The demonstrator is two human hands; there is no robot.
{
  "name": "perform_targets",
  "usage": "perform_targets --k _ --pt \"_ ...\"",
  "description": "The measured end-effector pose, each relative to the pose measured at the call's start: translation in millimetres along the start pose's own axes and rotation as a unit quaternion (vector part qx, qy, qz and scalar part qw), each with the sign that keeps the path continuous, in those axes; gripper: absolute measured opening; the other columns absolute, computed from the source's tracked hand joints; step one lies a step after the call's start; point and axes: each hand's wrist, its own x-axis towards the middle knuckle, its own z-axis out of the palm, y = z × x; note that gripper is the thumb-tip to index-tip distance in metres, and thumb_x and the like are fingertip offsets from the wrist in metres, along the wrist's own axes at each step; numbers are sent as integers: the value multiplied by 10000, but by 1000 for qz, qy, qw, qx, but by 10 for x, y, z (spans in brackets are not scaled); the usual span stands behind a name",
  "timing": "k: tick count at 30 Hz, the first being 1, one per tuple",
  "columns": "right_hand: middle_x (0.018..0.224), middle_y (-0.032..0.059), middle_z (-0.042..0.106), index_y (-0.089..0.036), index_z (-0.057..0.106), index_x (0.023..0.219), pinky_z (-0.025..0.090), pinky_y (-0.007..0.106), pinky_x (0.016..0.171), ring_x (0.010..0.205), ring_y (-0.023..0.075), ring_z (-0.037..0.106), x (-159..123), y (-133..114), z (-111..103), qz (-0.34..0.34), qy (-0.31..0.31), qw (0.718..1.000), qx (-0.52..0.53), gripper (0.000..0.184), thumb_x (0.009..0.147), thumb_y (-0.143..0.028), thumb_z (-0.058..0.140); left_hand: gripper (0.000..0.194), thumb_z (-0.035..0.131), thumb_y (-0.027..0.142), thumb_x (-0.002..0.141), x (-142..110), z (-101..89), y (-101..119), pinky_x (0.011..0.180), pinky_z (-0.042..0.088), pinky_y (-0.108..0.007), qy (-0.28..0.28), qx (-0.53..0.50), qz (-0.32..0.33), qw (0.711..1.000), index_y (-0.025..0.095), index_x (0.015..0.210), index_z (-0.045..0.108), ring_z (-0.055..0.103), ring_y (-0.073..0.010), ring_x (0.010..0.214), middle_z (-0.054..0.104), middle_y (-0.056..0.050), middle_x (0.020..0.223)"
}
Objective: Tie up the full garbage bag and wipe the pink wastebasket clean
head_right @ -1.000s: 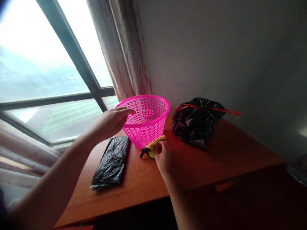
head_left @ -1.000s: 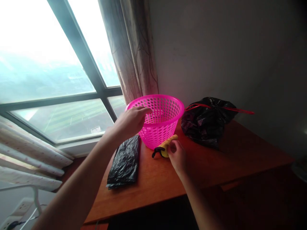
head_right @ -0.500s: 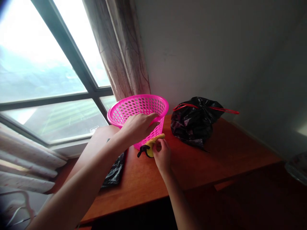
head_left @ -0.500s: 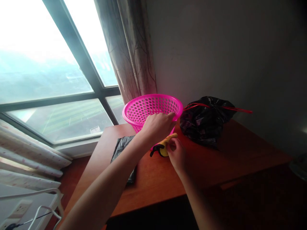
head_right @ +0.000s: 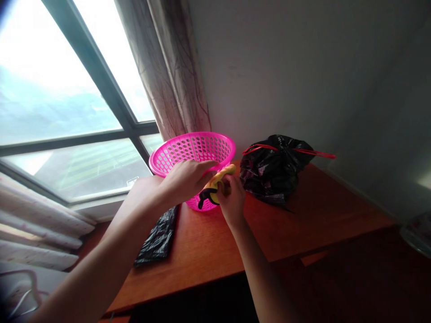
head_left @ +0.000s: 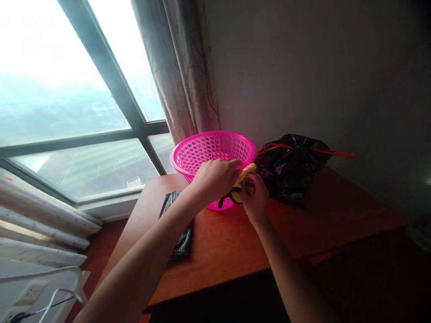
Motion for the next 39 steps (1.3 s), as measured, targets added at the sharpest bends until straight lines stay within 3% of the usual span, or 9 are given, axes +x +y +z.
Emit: perform_targets --k 6,9,13,21,24,27,30,33,39 --pt "848 54 674 -211 629 892 538 353 697 765 230 652 -494 545 149 117 -92 988 -41 154 751 -270 651 367 412 349 993 -35 2 -96 649 484 -327 10 -19 23 999 256 1281 618 703 -252 783 749 -80 917" --pt "785 44 687 -216 645 866 543 354 650 703 233 653 -596 658 165 162 -125 978 -31 161 728 -293 680 376 418 340 995 -83 -54 -167 664 494 -321 -4 -42 47 998 236 1310 595 706 -236 787 752 -80 934" --pt "845 55 695 -206 636 885 547 350 693 762 224 660 -481 514 138 155 -93 983 20 128 795 -297 637 374 449 297 991 -142 -133 -292 734 509 -314 -27 -78 86 993 221 1336 572 706 -223 880 749 -80 1014" --pt "816 14 606 -206 588 875 509 308 701 747 175 600 146 -19 -6 47 29 997 53 94 809 -263 625 344 476 317 1000 -219 -170 -552 749 517 -264 -52 -129 151 979 260 1319 589 698 -172 917 742 -41 1103" --pt "813 10 605 -211 580 872 509 307 712 762 179 598 98 33 -15 45 15 998 46 114 796 -281 630 346 498 269 986 -249 -202 -626 835 523 -288 -44 -105 166 980 273 1317 600 680 -181 1016 719 -33 1187" --pt "833 34 647 -209 593 859 518 316 684 754 199 626 -159 235 31 101 -31 994 32 160 769 -329 648 345 524 220 961 -263 -231 -685 933 504 -339 -35 -62 167 983 275 1284 632 648 -204 1104 696 -36 1239" --pt "803 42 688 -214 615 832 516 328 656 706 218 651 -442 441 88 182 -89 979 -7 167 736 -345 655 343 521 181 947 -271 -253 -721 950 498 -342 -43 -52 165 984 271 1253 649 652 -196 1086 708 -32 1208" --pt "734 26 688 -224 618 792 516 343 658 679 231 659 -585 539 116 213 -132 968 -35 135 721 -335 650 330 519 154 932 -287 -279 -732 901 510 -312 -56 -55 162 984 268 1196 680 674 -181 1006 734 -34 1133" --pt "824 51 689 -205 611 860 533 344 697 745 223 664 -380 425 72 177 -53 982 36 164 783 -346 639 315 517 133 903 -309 -310 -755 819 515 -279 -55 -43 147 987 245 1120 715 685 -174 910 751 -50 1028"
